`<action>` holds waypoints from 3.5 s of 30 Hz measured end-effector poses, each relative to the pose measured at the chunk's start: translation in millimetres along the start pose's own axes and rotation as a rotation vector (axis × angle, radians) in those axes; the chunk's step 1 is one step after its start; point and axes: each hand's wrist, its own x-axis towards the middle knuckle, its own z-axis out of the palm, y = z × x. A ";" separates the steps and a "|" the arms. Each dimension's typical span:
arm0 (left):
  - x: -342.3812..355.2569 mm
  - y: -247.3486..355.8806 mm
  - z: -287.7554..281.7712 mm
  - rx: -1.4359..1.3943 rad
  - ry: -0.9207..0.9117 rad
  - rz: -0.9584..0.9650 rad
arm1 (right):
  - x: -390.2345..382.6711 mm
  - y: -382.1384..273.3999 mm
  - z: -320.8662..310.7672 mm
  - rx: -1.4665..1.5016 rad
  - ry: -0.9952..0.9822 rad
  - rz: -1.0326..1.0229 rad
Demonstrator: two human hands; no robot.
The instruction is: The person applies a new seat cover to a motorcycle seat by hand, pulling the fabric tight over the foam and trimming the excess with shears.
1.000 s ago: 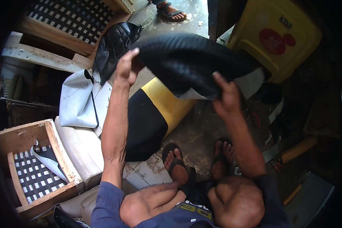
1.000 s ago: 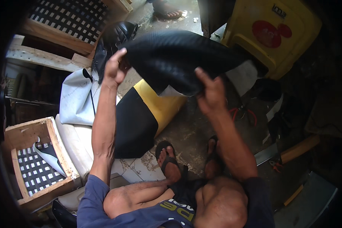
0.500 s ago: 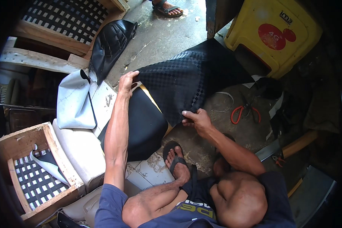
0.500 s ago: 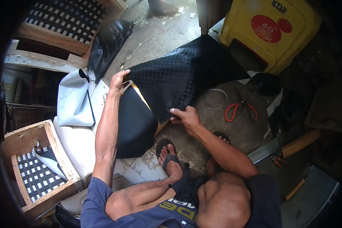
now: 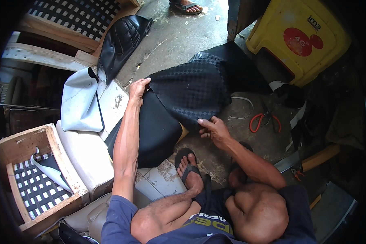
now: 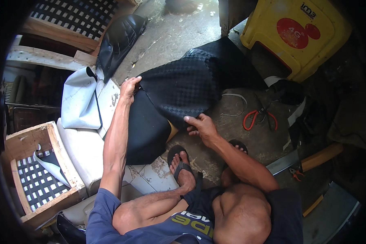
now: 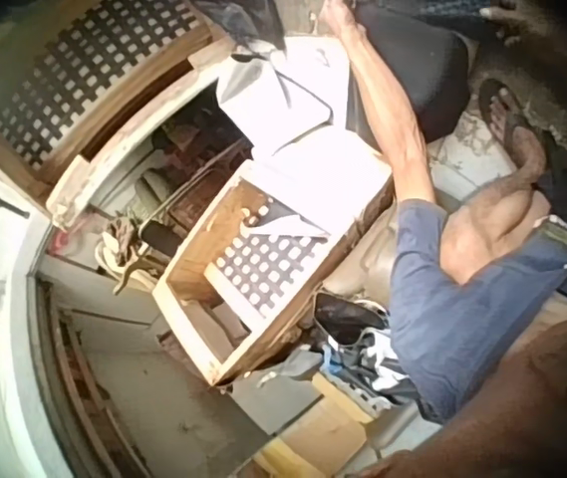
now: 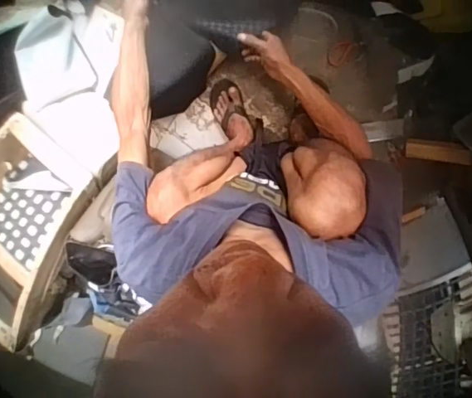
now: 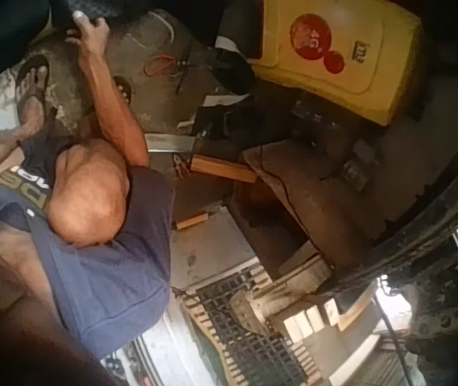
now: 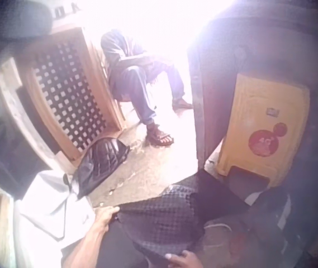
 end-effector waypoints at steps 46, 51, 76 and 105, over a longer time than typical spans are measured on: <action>-18.3 -17.6 -12.2 0.097 0.349 0.189 | -10.3 10.0 26.1 -0.285 -0.139 0.033; -16.0 -19.3 -17.6 0.183 0.313 0.171 | -13.3 4.5 27.6 -0.322 -0.148 0.026; -85.6 108.4 -92.2 -0.795 0.234 0.380 | 16.6 -218.5 82.0 -0.810 -0.479 -1.099; -416.1 -148.0 -22.5 0.409 -1.072 -0.292 | -56.5 -109.1 -137.2 -0.301 -0.290 -0.234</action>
